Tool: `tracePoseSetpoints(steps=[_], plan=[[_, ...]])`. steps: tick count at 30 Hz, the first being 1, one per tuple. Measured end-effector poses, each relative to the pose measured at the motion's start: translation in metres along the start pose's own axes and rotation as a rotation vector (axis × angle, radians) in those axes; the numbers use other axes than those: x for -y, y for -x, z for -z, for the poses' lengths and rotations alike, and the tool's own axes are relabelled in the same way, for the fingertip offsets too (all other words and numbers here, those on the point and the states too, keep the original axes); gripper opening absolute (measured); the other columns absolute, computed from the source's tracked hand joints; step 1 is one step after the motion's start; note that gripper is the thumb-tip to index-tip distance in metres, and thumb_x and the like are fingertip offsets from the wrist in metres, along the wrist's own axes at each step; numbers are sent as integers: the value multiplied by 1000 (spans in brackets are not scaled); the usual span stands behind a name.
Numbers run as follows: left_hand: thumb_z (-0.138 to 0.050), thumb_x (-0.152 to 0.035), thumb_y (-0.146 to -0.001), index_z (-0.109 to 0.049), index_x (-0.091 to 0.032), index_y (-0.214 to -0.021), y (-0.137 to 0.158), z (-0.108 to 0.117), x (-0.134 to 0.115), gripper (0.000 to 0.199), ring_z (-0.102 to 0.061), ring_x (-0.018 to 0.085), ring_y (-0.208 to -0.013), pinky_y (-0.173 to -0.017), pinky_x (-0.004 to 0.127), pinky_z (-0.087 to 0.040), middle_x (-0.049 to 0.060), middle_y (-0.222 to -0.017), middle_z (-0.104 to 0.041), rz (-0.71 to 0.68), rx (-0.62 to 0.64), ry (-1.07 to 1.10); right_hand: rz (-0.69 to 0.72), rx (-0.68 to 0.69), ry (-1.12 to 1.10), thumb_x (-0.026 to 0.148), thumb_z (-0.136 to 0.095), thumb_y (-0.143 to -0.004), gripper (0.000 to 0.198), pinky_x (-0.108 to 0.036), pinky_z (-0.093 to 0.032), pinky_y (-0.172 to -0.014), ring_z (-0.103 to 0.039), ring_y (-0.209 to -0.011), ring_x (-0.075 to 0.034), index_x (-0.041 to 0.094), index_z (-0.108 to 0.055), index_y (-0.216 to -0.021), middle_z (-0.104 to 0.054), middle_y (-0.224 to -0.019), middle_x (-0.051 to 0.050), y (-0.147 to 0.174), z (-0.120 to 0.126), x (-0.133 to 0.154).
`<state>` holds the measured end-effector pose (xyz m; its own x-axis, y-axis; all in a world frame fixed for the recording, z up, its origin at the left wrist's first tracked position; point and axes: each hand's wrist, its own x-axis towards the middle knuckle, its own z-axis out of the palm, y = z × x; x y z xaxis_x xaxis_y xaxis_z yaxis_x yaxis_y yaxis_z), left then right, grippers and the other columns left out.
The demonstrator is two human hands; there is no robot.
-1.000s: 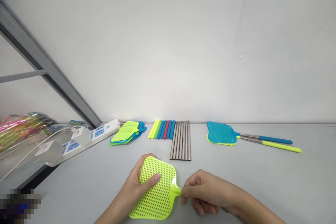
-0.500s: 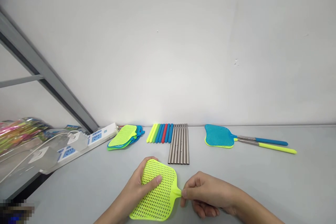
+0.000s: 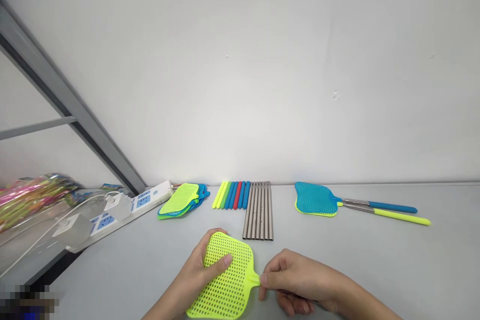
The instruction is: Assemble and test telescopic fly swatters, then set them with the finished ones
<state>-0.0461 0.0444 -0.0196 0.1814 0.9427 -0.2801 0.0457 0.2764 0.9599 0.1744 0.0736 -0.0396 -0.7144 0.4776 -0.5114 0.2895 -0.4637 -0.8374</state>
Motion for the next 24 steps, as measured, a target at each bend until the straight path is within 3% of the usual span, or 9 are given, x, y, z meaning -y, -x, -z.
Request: tracePoseSetpoints(steps=[11, 18, 24], plan=[[-61, -45, -66, -34, -23, -102, 1, 1, -2, 51, -57, 16, -66, -63, 28, -44, -1, -77, -54, 19, 12, 21, -5, -33, 57, 38, -48, -76, 29, -12, -17, -22, -26, -23, -2, 14, -64, -77, -45, -36, 6, 1, -3, 5], [-62, -44, -64, -37, -22, -100, 5, -5, -5, 49, -57, 16, -65, -63, 29, -44, -2, -74, -53, -12, -69, 11, 3, -35, 71, 38, -47, -76, 30, -12, -18, -22, -27, -23, -2, 14, -65, -78, -46, -38, 5, -1, -1, 1], [-62, -43, -66, -35, -22, -102, 1, -1, 0, 50, -57, 18, -68, -64, 31, -45, 0, -78, -54, -21, -24, -8, 53, -52, 48, 34, -50, -74, 28, -11, -21, -23, -34, -26, 0, 12, -66, -74, -50, -52, 3, 2, -2, 2]])
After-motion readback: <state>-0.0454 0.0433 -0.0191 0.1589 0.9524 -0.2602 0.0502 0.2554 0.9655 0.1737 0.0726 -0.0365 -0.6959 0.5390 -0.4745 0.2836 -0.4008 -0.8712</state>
